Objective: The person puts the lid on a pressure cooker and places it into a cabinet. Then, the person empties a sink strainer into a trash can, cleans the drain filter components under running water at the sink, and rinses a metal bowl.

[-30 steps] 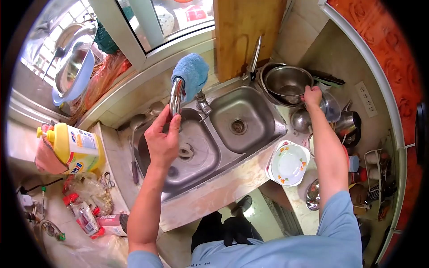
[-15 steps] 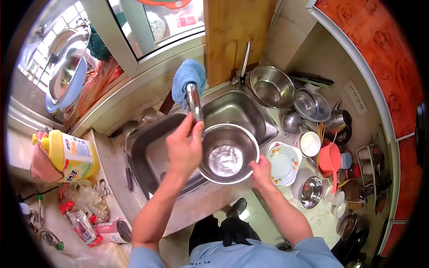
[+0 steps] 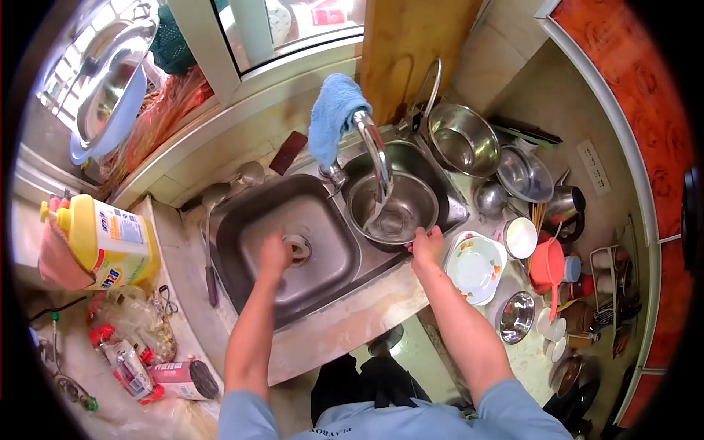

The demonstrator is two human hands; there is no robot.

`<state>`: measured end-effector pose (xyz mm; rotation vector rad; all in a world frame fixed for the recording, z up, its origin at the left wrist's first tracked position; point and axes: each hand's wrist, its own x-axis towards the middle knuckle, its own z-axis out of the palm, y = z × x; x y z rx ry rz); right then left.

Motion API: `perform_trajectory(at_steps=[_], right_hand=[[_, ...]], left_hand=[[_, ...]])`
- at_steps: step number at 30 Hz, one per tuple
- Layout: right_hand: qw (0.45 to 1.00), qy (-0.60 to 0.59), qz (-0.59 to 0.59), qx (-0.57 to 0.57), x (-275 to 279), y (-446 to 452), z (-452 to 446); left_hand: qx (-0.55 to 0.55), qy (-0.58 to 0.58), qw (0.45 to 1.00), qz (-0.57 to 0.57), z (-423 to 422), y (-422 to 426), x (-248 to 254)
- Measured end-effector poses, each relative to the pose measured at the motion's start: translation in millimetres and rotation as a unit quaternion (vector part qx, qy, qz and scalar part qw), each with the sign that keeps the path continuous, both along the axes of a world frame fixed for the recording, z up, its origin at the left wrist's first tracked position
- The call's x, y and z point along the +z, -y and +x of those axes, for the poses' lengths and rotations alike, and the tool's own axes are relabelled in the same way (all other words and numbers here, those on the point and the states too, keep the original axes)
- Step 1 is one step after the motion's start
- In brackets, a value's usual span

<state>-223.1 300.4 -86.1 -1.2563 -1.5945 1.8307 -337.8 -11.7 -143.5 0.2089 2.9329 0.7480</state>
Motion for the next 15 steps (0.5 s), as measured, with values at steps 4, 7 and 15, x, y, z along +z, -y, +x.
perform_trajectory(at_steps=[4, 7, 15], right_hand=[[0.999, 0.032, 0.031, -0.004, -19.9, -10.4, -17.5], [0.998, 0.065, 0.006, 0.001, -25.2, -9.3, -28.9], [0.940, 0.253, -0.206, 0.097, -36.0, -14.5, -39.7]], left_hand=[[-0.071, -0.041, 0.995, -0.059, -2.3, -0.3, -51.1], [-0.081, 0.062, 0.986, -0.134, -19.4, 17.0, -95.4], [0.221, 0.027, 0.974, -0.046, -41.4, 76.0, -60.9]])
